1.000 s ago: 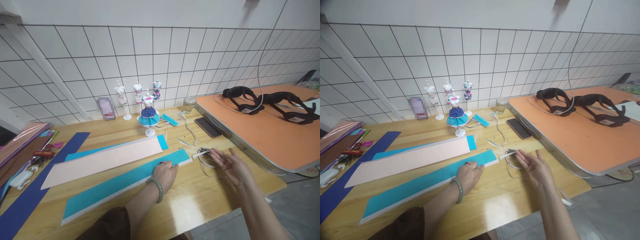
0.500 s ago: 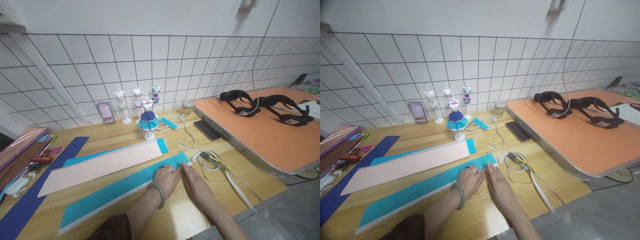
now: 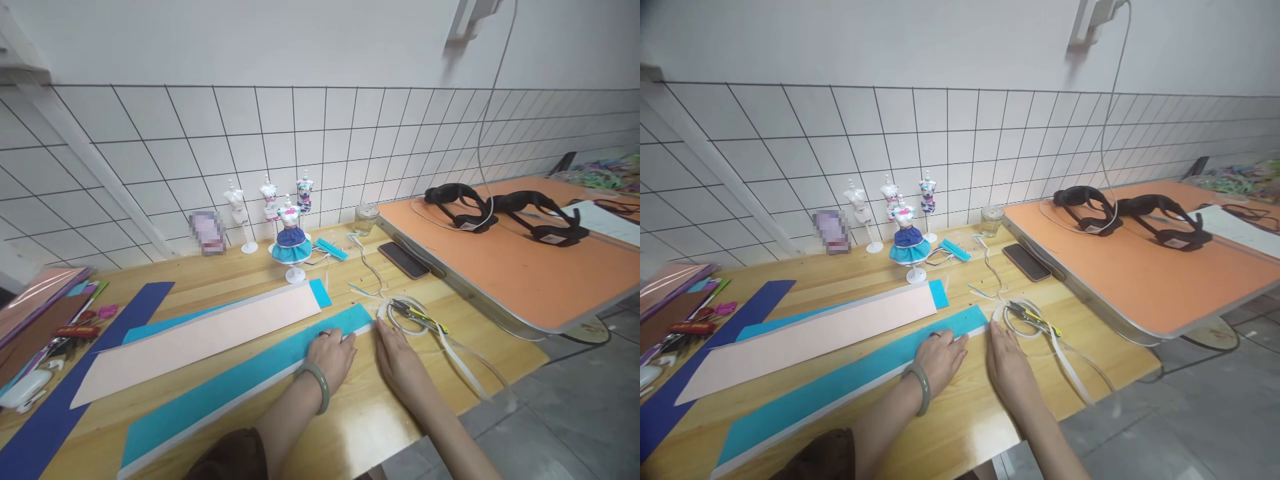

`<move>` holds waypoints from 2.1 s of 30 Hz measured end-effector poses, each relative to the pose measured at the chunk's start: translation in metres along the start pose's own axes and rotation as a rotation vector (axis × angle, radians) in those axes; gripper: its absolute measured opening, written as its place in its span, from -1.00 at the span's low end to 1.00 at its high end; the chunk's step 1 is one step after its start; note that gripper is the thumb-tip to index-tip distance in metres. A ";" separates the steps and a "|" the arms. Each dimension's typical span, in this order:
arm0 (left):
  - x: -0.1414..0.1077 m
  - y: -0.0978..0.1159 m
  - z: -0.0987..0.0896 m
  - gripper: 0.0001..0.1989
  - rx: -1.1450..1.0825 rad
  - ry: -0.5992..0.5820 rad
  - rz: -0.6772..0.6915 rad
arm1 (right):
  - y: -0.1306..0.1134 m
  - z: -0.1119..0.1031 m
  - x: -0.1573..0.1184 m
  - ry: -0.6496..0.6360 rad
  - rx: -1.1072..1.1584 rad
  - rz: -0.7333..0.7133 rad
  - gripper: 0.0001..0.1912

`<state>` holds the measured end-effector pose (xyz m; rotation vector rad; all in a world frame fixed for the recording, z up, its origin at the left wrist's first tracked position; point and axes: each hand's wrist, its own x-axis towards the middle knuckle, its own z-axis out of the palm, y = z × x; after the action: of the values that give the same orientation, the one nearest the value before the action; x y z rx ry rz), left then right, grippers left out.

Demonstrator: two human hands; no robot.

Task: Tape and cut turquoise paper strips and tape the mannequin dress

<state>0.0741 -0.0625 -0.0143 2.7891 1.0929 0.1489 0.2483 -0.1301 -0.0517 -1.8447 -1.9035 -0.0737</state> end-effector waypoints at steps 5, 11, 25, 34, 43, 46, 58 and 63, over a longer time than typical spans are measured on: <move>-0.002 0.005 0.000 -0.67 0.020 0.003 -0.006 | -0.002 -0.003 0.001 0.053 0.036 -0.038 -0.53; -0.018 0.005 -0.014 -0.57 -0.111 0.029 0.043 | -0.005 -0.009 0.001 0.150 0.022 0.057 -0.55; -0.229 -0.182 -0.062 -0.54 -0.156 0.193 -0.544 | -0.017 -0.008 -0.032 0.212 0.148 0.122 -0.66; -0.250 -0.189 -0.077 -0.70 -0.275 -0.062 -0.657 | -0.021 -0.007 -0.038 0.122 0.133 0.137 -0.64; -0.258 -0.184 -0.084 -0.64 -0.629 -0.063 -0.670 | -0.004 0.000 -0.042 0.038 -0.024 0.118 -0.59; -0.263 -0.176 -0.081 -0.53 -0.930 -0.033 -0.723 | 0.000 0.002 -0.041 0.030 -0.048 0.112 -0.57; -0.274 -0.139 -0.141 -0.55 -0.980 0.048 -0.645 | -0.004 -0.037 -0.022 0.099 0.112 0.302 -0.65; -0.270 -0.127 -0.159 -0.53 -0.927 0.094 -0.715 | 0.047 -0.067 0.024 0.012 -0.225 0.355 -0.58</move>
<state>-0.2305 -0.1389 0.1102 1.5129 1.4659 0.5333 0.3136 -0.1287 0.0028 -2.2993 -1.5847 -0.1854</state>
